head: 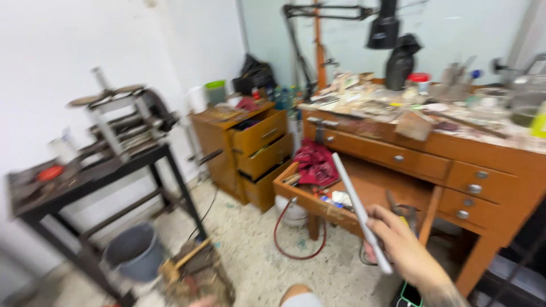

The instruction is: Hammering a metal ring on a mandrel using a mallet to shape or size it.

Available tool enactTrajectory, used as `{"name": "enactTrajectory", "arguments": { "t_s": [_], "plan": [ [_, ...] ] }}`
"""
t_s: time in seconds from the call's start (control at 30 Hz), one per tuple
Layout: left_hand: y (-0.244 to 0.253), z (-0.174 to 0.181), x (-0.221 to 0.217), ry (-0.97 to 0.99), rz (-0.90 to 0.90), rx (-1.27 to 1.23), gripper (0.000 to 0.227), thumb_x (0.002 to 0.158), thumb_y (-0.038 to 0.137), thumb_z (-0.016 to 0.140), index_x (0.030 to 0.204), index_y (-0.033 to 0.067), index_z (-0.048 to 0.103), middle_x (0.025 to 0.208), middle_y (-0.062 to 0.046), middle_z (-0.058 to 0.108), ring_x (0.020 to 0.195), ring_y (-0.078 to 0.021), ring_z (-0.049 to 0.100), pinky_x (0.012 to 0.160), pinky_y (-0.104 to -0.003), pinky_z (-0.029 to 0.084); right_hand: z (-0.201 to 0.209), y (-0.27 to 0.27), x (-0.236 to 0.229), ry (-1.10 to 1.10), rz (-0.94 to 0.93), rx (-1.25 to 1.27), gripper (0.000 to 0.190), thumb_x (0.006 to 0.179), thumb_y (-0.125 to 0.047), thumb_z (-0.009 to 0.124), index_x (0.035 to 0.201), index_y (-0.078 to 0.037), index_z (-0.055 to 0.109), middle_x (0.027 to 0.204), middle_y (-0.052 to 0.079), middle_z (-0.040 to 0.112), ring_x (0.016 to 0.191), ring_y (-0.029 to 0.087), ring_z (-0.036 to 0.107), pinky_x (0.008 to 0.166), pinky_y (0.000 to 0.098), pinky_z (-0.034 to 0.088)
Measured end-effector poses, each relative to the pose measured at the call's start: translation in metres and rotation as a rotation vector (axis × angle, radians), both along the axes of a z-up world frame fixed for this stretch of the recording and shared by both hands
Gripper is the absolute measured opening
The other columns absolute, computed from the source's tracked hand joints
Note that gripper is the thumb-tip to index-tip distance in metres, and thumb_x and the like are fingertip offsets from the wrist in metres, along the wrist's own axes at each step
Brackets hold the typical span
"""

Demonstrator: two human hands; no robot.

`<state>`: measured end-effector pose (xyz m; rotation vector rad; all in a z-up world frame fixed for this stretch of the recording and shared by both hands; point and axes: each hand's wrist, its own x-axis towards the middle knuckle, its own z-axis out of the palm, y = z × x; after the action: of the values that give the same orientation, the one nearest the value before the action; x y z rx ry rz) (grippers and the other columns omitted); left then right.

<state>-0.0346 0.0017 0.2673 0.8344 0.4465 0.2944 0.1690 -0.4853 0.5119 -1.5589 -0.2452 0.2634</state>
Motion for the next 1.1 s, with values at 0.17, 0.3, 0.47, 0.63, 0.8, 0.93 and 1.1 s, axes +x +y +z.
{"name": "enactTrajectory", "arguments": {
  "t_s": [0.17, 0.3, 0.47, 0.63, 0.8, 0.93, 1.1],
  "plan": [
    [-0.151, 0.19, -0.057, -0.281, 0.387, 0.126, 0.048, 0.095, 0.006, 0.085, 0.139, -0.0119, 0.076, 0.128, -0.034, 0.088, 0.111, -0.0483, 0.087, 0.103, -0.062, 0.071, -0.098, 0.044, -0.098, -0.098, 0.312, 0.192, 0.032, 0.108, -0.011, 0.078, 0.136, 0.002, 0.071, 0.071, 0.022, 0.062, 0.05, 0.031, 0.057, 0.052, 0.0405, 0.043],
    [-0.159, 0.236, -0.082, -0.569, 0.239, 0.017, 0.035, 0.11, 0.019, 0.077, 0.141, 0.0048, 0.074, 0.144, -0.023, 0.083, 0.124, -0.0413, 0.083, 0.108, -0.063, 0.069, -0.113, 0.089, -0.166, 0.026, 0.353, 0.163, 0.041, 0.098, -0.002, 0.086, 0.138, 0.002, 0.076, 0.11, 0.029, 0.096, 0.076, 0.031, 0.078, 0.061, 0.0433, 0.061],
    [-0.158, 0.258, -0.108, -0.618, 0.215, 0.037, 0.031, 0.112, 0.013, 0.077, 0.141, 0.0043, 0.075, 0.145, -0.019, 0.081, 0.122, -0.0341, 0.08, 0.097, -0.053, 0.073, -0.093, 0.11, -0.213, 0.181, 0.34, 0.119, 0.038, 0.1, 0.003, 0.086, 0.136, 0.004, 0.074, 0.105, 0.035, 0.093, 0.068, 0.038, 0.072, 0.064, 0.0481, 0.061],
    [-0.144, 0.277, -0.114, -0.527, 0.284, 0.203, 0.032, 0.107, 0.017, 0.084, 0.136, 0.0052, 0.079, 0.137, -0.019, 0.085, 0.111, -0.0283, 0.079, 0.086, -0.046, 0.072, -0.068, 0.114, -0.23, 0.081, 0.434, 0.173, 0.045, 0.098, -0.009, 0.088, 0.14, 0.002, 0.075, 0.109, 0.023, 0.084, 0.048, 0.034, 0.069, 0.041, 0.042, 0.052],
    [-0.133, 0.306, -0.105, -0.512, 0.175, 0.289, 0.03, 0.111, 0.015, 0.078, 0.139, 0.0029, 0.077, 0.129, -0.014, 0.084, 0.099, -0.0246, 0.075, 0.088, -0.047, 0.069, -0.031, 0.133, -0.233, -0.118, 0.484, 0.241, 0.036, 0.104, -0.013, 0.083, 0.137, -0.003, 0.072, 0.115, 0.02, 0.086, 0.047, 0.023, 0.066, 0.045, 0.0328, 0.05],
    [-0.134, 0.321, -0.089, -0.641, 0.051, 0.317, 0.034, 0.113, 0.022, 0.082, 0.141, 0.0051, 0.076, 0.124, -0.011, 0.083, 0.096, -0.0185, 0.082, 0.089, -0.042, 0.074, -0.008, 0.146, -0.227, -0.221, 0.487, 0.354, 0.037, 0.107, -0.014, 0.08, 0.139, -0.003, 0.068, 0.121, 0.018, 0.083, 0.052, 0.017, 0.064, 0.047, 0.0301, 0.053],
    [-0.152, 0.316, -0.089, -0.678, -0.098, 0.337, 0.032, 0.114, 0.025, 0.084, 0.139, 0.005, 0.078, 0.127, -0.013, 0.085, 0.106, -0.025, 0.082, 0.098, -0.047, 0.069, 0.004, 0.147, -0.222, -0.251, 0.475, 0.411, 0.037, 0.108, -0.014, 0.078, 0.14, -0.002, 0.065, 0.123, 0.022, 0.082, 0.053, 0.016, 0.062, 0.049, 0.0295, 0.052]
  ]
}}
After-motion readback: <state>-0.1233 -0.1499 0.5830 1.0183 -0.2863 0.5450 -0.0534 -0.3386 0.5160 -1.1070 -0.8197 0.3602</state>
